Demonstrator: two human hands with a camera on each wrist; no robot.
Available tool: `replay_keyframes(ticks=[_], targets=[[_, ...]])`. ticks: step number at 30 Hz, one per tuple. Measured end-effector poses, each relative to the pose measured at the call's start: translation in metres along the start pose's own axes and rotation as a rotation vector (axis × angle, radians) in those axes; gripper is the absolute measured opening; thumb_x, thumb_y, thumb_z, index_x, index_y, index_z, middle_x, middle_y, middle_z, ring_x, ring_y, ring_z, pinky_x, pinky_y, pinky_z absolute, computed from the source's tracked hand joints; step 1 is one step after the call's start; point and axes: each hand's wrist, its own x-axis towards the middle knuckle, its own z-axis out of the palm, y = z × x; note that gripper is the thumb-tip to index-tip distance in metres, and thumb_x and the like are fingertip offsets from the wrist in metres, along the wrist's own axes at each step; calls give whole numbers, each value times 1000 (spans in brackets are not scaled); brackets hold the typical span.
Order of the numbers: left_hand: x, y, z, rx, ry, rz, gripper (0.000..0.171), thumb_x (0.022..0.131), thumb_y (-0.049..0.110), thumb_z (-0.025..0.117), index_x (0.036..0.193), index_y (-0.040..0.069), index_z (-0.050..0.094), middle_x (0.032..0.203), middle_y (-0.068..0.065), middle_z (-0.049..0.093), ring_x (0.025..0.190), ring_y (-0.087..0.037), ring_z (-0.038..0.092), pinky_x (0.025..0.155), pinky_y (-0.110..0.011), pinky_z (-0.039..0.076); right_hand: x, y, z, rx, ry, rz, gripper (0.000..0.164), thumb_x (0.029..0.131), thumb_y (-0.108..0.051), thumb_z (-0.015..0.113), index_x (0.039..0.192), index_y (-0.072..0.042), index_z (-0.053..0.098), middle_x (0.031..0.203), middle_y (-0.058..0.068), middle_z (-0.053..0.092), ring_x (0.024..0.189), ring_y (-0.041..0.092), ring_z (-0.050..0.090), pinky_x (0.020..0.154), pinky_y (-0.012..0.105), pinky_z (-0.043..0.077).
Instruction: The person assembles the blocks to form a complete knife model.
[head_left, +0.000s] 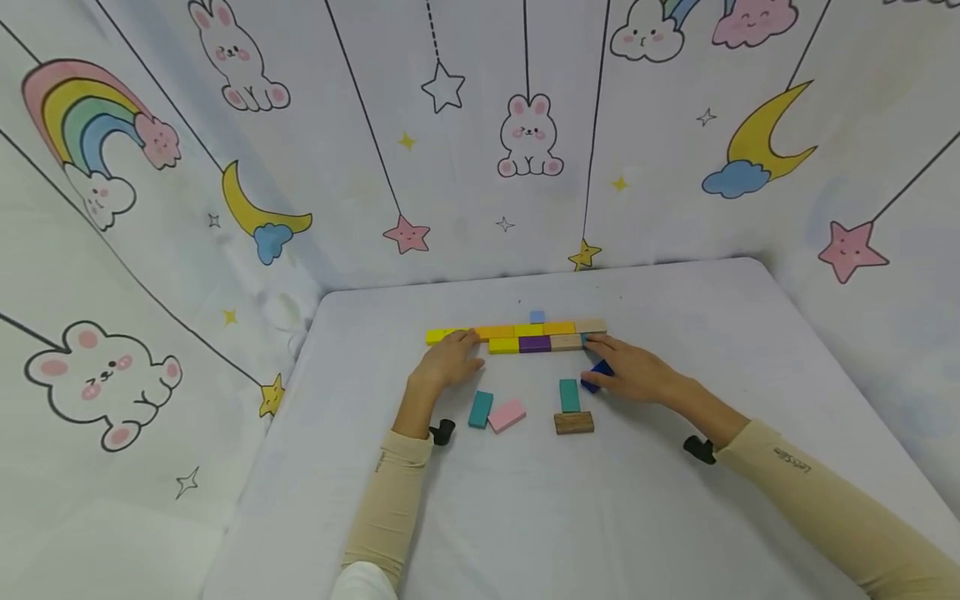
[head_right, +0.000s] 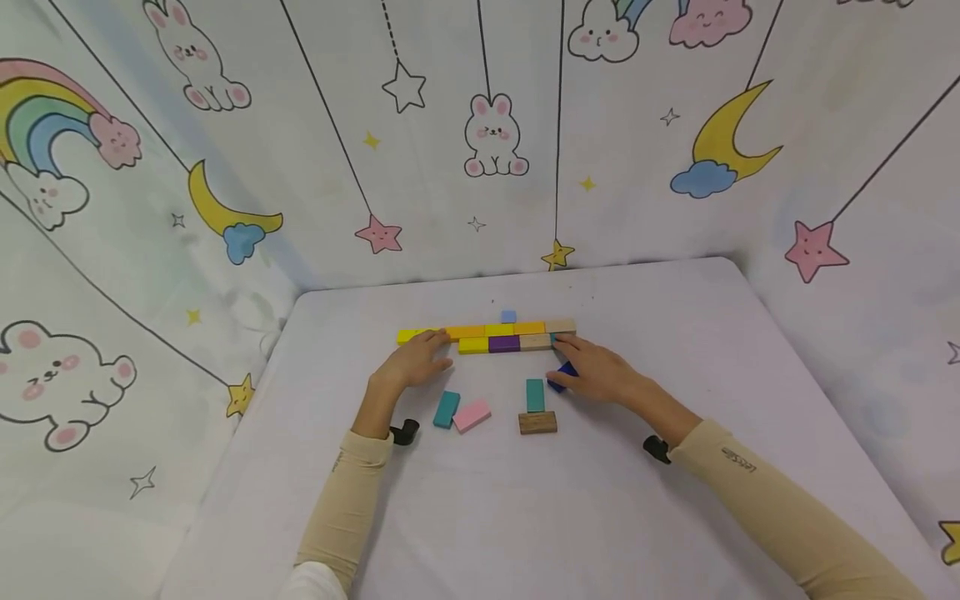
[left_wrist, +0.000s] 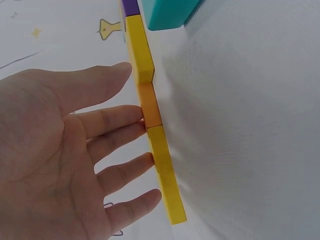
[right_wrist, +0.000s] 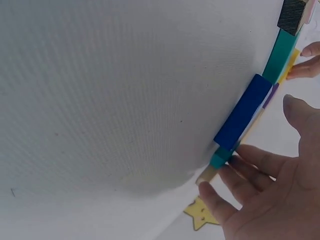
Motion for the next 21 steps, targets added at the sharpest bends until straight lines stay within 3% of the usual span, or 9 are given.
replay_keyframes(ticks=[9,21], targets=[[-1,-1,2,-5,1,-8,57,107,36,60,157,12,48,166,-10,38,153,-30,36,124,-49,33,-4,2,5,14,28,-24,75,103,-47,65,157,0,43,164,23,36,148,45,38,118,61,37],[1,-1,0,1,-5,-4,57,107,36,60,157,12,47,167,-10,36,153,-31,35,124,-50,33,-40,-10,-6,-20,36,-79,53,101,-42,70,137,-4,67,147,16,59,132,39,58,106,57,52]])
